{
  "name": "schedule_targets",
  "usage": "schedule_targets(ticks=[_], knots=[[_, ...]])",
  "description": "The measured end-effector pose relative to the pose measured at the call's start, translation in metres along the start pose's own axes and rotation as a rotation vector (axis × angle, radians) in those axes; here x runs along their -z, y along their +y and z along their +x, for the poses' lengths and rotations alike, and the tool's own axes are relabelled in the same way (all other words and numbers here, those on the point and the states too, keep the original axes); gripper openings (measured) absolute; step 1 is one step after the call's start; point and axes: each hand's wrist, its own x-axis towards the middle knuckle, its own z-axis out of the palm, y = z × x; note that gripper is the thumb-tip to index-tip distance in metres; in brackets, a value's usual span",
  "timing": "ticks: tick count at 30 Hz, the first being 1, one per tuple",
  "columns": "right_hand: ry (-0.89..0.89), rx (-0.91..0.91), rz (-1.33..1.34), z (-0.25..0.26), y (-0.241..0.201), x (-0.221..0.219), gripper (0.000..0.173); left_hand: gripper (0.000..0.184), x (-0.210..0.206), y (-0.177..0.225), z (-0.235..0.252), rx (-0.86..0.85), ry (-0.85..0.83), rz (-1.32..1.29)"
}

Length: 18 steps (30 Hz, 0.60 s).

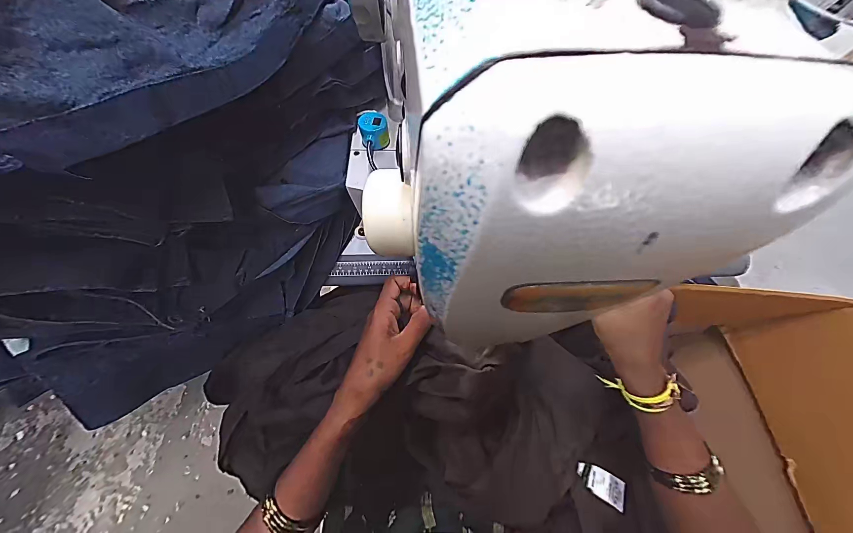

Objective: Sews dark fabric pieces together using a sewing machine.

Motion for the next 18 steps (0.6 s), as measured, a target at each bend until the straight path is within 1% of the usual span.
schedule_targets(ticks=[3, 4, 6, 7, 8, 9, 10, 11, 12, 13, 14, 15, 16, 17, 18], knots=[[-0.021, 0.023, 0.077, -0.001, -0.007, -0.002, 0.019, 0.014, 0.001, -0.002, 0.003, -0.002, 0.016, 0.069], [-0.027, 0.037, 0.093, 0.0, -0.011, -0.004, 0.018, 0.016, 0.001, -0.005, 0.004, 0.0, 0.024, 0.149], [-0.041, 0.089, 0.077, 0.003, -0.025, -0.009, 0.015, 0.026, 0.001, -0.004, -0.005, -0.007, 0.008, 0.362], [-0.04, 0.158, 0.04, 0.003, -0.033, -0.011, 0.015, 0.03, 0.002, -0.002, -0.016, -0.091, -0.023, 0.442], [-0.037, 0.265, -0.002, 0.002, -0.039, -0.013, 0.015, 0.035, 0.005, 0.002, -0.031, -0.23, -0.105, 0.464], [-0.033, 0.398, -0.03, -0.001, -0.044, -0.015, 0.018, 0.039, 0.011, 0.01, -0.046, -0.361, -0.254, 0.428], [-0.049, 0.533, -0.028, -0.004, -0.05, -0.017, 0.021, 0.04, 0.019, 0.019, -0.059, -0.441, -0.435, 0.372], [-0.084, 0.658, -0.012, -0.008, -0.057, -0.021, 0.022, 0.04, 0.027, 0.026, -0.067, -0.468, -0.574, 0.321], [-0.117, 0.76, 0.014, -0.01, -0.064, -0.027, 0.022, 0.039, 0.033, 0.03, -0.071, -0.468, -0.623, 0.309], [-0.135, 0.816, -0.011, -0.008, -0.071, -0.032, 0.023, 0.039, 0.038, 0.028, -0.074, -0.465, -0.601, 0.321], [-0.145, 0.838, -0.055, -0.003, -0.076, -0.035, 0.022, 0.039, 0.044, 0.025, -0.073, -0.473, -0.559, 0.342], [-0.159, 0.822, -0.065, 0.002, -0.079, -0.035, 0.02, 0.038, 0.05, 0.023, -0.071, -0.485, -0.521, 0.361], [-0.175, 0.757, -0.023, 0.004, -0.078, -0.032, 0.017, 0.037, 0.058, 0.024, -0.07, -0.485, -0.491, 0.372], [-0.193, 0.63, 0.057, 0.002, -0.074, -0.024, 0.014, 0.037, 0.071, 0.027, -0.073, -0.456, -0.464, 0.38], [-0.208, 0.453, 0.126, -0.002, -0.068, -0.011, 0.011, 0.035, 0.09, 0.031, -0.077, -0.41, -0.421, 0.386]])
